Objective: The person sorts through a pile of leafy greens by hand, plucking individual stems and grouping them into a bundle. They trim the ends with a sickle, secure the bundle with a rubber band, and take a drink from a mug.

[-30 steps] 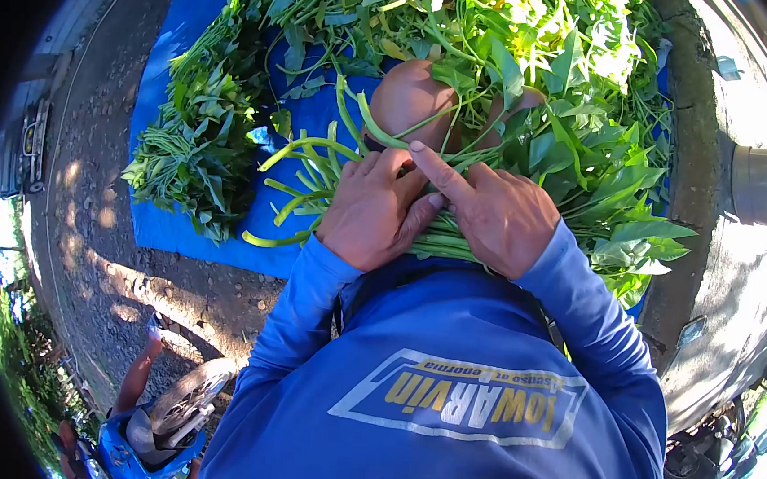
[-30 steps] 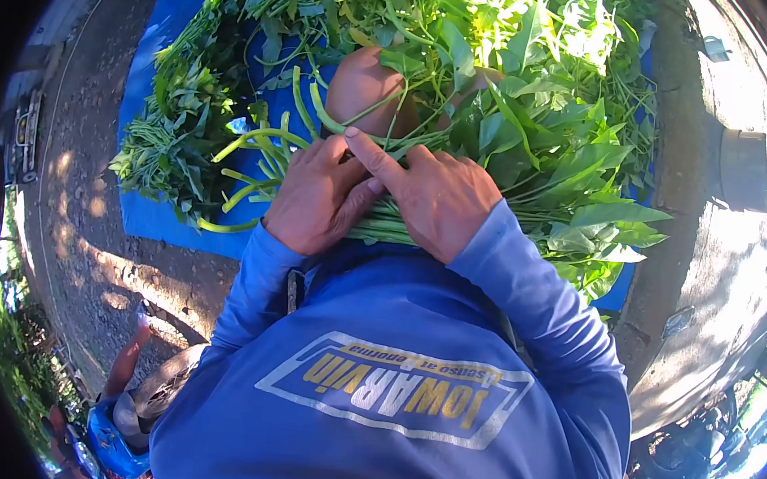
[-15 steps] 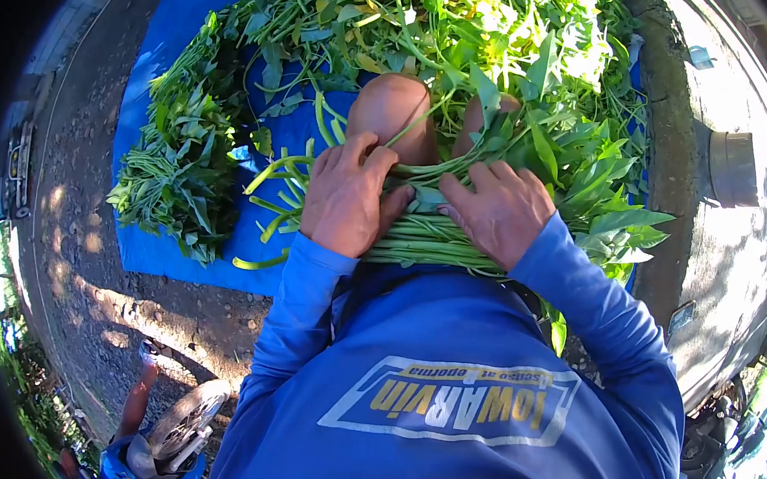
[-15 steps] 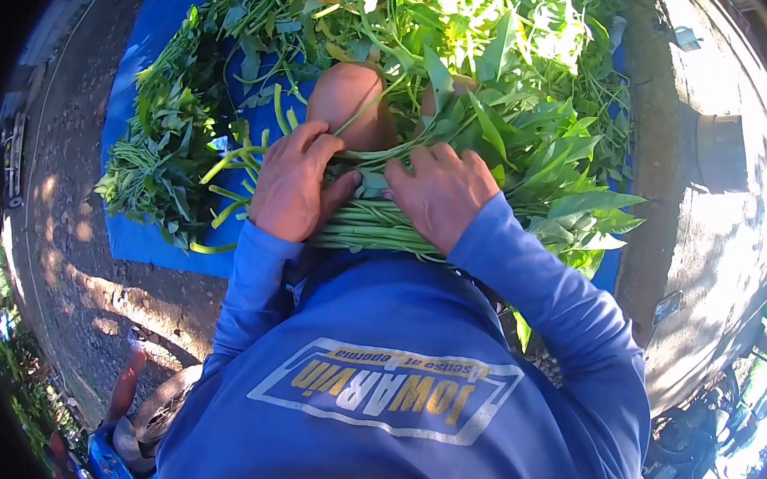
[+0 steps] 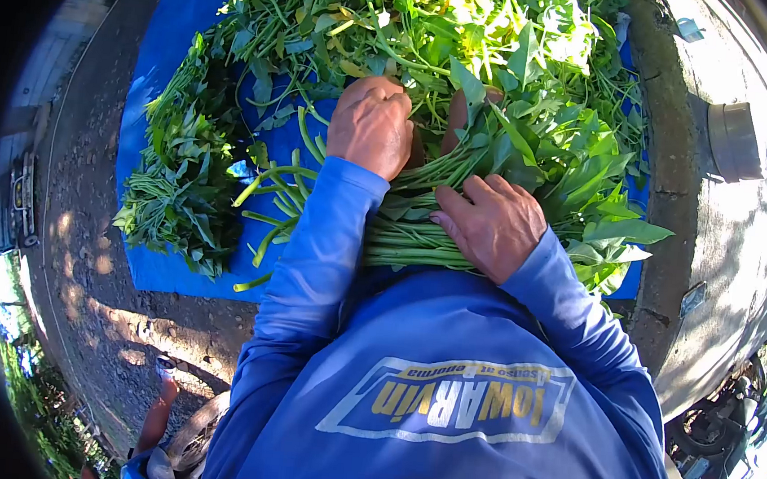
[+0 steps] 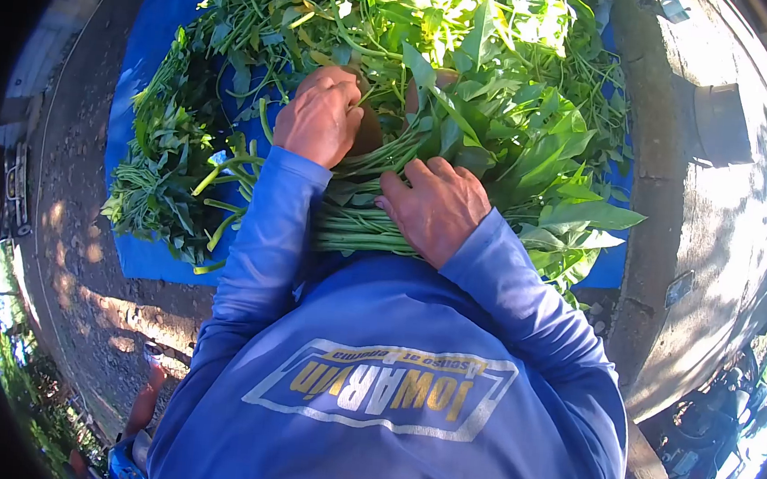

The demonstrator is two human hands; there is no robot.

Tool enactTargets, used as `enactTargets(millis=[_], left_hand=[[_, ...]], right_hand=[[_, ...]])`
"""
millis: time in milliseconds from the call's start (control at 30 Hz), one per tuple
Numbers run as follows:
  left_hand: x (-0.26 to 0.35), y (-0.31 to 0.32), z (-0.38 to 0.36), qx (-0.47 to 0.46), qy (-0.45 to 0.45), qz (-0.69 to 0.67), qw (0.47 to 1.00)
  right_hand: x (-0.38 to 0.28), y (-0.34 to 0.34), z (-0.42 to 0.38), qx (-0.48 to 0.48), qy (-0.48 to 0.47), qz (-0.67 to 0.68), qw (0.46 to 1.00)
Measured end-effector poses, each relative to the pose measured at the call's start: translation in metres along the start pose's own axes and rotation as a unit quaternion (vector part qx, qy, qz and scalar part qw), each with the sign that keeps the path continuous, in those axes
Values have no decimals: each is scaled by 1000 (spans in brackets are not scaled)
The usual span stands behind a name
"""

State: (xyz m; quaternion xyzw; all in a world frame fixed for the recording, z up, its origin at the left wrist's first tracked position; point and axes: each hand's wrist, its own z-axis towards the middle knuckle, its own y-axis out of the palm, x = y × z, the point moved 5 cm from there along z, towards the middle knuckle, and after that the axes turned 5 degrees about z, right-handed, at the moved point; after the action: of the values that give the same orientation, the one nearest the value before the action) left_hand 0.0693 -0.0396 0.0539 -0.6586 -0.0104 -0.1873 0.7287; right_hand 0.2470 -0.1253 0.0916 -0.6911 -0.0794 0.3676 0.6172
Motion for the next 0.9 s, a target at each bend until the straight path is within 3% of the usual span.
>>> enactTargets(millis=[33, 67, 167, 200, 300, 367, 433, 533, 567, 600, 633, 700, 733, 833, 867, 900], left_hand=[[-2, 0, 2, 18, 31, -12, 999], [2, -4, 3, 83, 121, -38, 989], [6, 17, -11, 14, 126, -211, 969], [10, 26, -14, -158, 32, -287, 944], [25, 26, -17, -174, -36, -236, 955], [25, 35, -3, -313, -8, -192, 930], [35, 28, 17, -477, 30, -160, 863], [34, 47, 26, -531, 82, -98, 837], [33, 48, 19, -538, 79, -190, 817], [38, 39, 13, -547, 74, -280, 785], [38, 44, 5, -541, 72, -334, 769], [44, 54, -17, -525, 58, -446, 722], [54, 51, -17, -508, 57, -434, 742], [55, 65, -18, -548, 13, -382, 744], [47, 72, -22, -533, -21, -403, 743], [46, 75, -22, -520, -25, -409, 750]], right_hand=[[1, 0, -2, 4, 3, 8, 1000], [2, 0, -3, 7, 7, 17, 1000], [4, -3, -7, 6, 21, 41, 999], [6, -3, -8, 12, 17, 44, 999], [8, -3, -9, 25, 0, 50, 998], [7, -5, -11, 29, 0, 57, 998], [8, -9, -11, 17, -1, 82, 996], [20, -13, -14, 62, 6, 154, 986], [28, -14, -16, 87, 13, 185, 979], [42, -11, -15, 48, 49, 219, 973], [55, -7, -19, 63, 132, 251, 957], [73, -4, -21, 114, 125, 237, 957], [78, -5, -21, 129, 95, 222, 962], [98, -20, -27, 144, 204, 343, 905], [96, -41, -28, 218, 178, 308, 909], [86, -54, -26, 185, 154, 314, 918]])
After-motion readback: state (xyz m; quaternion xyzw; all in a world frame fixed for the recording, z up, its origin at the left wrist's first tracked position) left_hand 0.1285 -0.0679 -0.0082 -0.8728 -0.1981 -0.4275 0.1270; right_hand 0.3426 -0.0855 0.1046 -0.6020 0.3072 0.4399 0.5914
